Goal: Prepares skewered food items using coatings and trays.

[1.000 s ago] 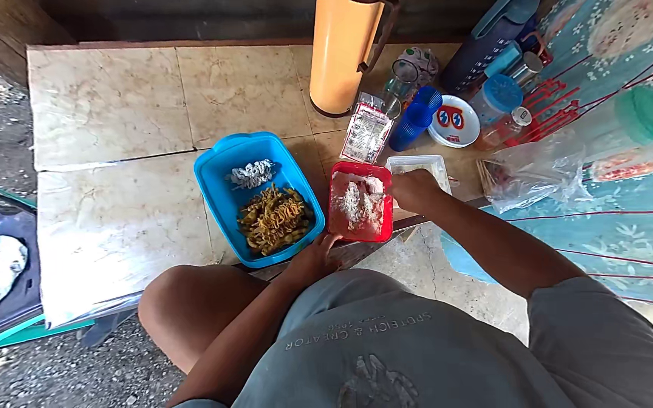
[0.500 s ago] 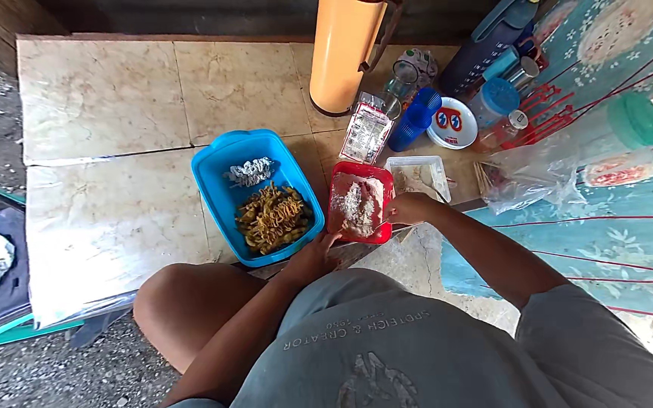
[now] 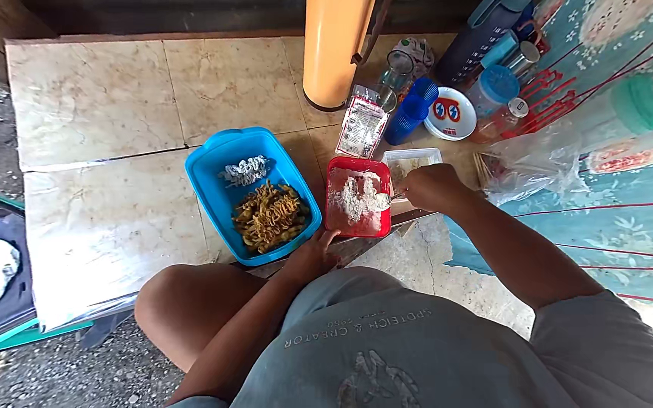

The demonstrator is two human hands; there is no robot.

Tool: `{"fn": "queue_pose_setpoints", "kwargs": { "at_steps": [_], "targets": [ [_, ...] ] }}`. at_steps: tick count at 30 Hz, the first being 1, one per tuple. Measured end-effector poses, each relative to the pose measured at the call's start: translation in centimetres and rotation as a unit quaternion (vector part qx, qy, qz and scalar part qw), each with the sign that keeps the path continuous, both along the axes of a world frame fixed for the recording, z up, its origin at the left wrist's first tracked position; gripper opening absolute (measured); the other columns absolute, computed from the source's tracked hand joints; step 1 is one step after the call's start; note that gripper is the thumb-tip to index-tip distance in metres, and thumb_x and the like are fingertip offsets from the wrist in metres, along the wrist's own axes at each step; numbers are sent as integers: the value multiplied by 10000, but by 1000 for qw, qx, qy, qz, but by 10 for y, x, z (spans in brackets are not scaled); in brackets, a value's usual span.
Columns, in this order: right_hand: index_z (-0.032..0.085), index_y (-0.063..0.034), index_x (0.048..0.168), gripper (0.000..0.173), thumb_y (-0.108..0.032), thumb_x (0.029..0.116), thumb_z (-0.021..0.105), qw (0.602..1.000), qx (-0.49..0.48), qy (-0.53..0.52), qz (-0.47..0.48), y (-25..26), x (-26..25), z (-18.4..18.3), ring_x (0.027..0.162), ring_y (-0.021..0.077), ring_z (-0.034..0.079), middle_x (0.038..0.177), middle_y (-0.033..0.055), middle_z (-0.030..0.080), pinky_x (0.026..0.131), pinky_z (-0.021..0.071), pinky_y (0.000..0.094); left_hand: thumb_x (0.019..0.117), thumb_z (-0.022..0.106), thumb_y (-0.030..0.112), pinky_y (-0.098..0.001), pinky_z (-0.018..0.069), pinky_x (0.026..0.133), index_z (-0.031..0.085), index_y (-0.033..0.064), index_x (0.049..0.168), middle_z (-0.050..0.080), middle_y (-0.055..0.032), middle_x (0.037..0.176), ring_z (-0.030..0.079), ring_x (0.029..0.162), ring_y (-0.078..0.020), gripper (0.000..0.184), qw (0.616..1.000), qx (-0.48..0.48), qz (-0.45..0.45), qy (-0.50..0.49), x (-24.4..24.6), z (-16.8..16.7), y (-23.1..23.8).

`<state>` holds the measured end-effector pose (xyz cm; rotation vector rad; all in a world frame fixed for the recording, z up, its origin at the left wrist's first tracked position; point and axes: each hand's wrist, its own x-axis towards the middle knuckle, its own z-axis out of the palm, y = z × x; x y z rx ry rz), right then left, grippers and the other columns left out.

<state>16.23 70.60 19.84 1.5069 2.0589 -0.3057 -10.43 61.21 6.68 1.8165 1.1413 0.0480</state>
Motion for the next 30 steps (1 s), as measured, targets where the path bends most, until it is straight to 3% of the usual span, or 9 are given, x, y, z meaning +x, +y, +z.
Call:
{"fn": "queue_pose_setpoints", "kwargs": {
  "at_steps": [6,9,13,16,20,23,26,30],
  "targets": [
    [745,-35,1063,198,-55,1002,558,997,77,-29,5,-9,-17,24,973,441,695,1021,221,718,766,512,632,1016,641,302,-485,515,1002,432,85,1534,498,-220,1474,634,1159,-341,599,1000,-2,1,-6,0,1,1],
    [733,9,1104,212,27,971,568,994,106,-17,24,-7,-17,7,1021,448,680,1080,237,710,852,494,627,1012,647,301,-500,514,994,436,81,1532,510,-227,1456,634,1148,-352,603,1000,-2,3,-8,1,0,1],
    [735,-18,1141,246,20,1001,536,991,117,-37,52,-5,-16,-11,1066,411,668,1143,203,708,862,491,580,1020,636,298,-494,514,1001,422,85,1542,503,-226,1465,634,1157,-351,603,1000,-5,-1,-6,0,3,2],
    [739,5,1062,225,38,995,527,989,106,-50,87,-7,-22,-11,1054,412,659,1100,216,701,859,475,576,1017,638,291,-484,510,1018,434,83,1537,501,-224,1472,632,1178,-347,596,1000,-3,4,-15,-1,0,0],
    [759,21,952,201,57,964,561,983,62,-26,171,-5,-26,-22,1028,422,664,1016,224,719,959,435,627,1015,639,298,-471,514,1005,430,90,1536,490,-219,1480,638,1150,-335,598,1000,-4,6,-11,0,0,1],
    [754,24,979,176,-4,983,580,985,-3,-51,165,-10,-32,-34,1068,441,658,1070,233,716,1026,425,642,1016,640,300,-475,511,1017,424,96,1541,487,-215,1488,632,1172,-338,603,1000,-8,1,-8,0,1,2],
    [753,-21,1027,166,-73,977,604,990,-70,-59,109,-13,-30,-40,1074,437,664,1101,214,716,934,473,648,1023,630,300,-475,509,1021,408,107,1554,483,-212,1494,631,1177,-328,607,1000,-10,-5,-11,-2,1,2],
    [764,-75,1031,163,-133,971,623,996,-83,-31,-1,-33,-24,-54,1027,414,698,1050,184,739,802,530,653,1020,636,290,-457,507,1024,406,115,1558,486,-210,1486,632,1168,-318,610,1000,-12,-3,-20,-4,-1,2]
  ]
}}
